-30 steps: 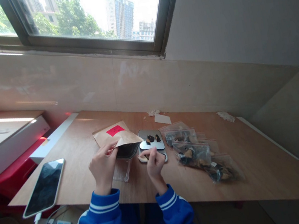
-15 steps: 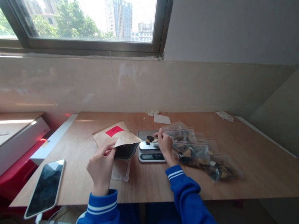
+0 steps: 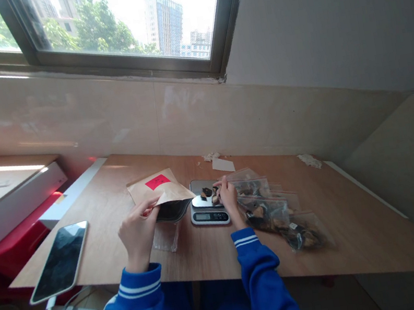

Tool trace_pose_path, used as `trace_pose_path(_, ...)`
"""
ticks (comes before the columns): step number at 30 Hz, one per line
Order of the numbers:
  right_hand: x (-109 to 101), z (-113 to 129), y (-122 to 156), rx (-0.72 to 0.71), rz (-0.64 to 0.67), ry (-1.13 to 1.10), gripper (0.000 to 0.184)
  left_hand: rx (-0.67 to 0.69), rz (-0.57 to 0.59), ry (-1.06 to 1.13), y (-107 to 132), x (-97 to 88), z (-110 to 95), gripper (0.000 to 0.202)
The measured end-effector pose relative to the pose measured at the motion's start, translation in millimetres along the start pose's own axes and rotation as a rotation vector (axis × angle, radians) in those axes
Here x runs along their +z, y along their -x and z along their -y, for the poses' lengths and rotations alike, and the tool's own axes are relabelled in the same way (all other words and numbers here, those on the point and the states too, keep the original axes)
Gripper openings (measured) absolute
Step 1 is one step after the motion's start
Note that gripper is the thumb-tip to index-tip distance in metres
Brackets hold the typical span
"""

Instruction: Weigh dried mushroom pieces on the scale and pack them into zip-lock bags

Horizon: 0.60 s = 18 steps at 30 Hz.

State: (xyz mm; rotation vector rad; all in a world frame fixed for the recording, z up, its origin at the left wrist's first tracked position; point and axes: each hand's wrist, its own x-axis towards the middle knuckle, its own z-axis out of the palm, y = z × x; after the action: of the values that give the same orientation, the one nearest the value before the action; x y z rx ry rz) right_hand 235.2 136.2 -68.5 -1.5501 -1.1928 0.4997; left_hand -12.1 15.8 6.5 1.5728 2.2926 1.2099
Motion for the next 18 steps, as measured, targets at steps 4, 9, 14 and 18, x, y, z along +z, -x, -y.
trace_pose_path(4,15.7,16.9,5.2,-0.154,0.118,0.129,0.077,0.015,-0.02,0.008,0.7,1.9,1.5,0.02)
trace_pose_path(9,44.0,35.0,17.0,-0.36,0.267,0.576,0.057,-0.014,-0.054,0.019,-0.6,1.5,3.7,0.02)
trace_pose_path(14,56.3,37.2,21.6,-0.511,0.307,0.791,0.045,-0.017,-0.048,0.019,-2.5,-0.1,6.8,0.02)
trace_pose_path(18,48.9,31.7,9.4,-0.463,0.255,0.594,0.05,-0.007,-0.051,0.018,-2.7,0.4,7.5,0.02)
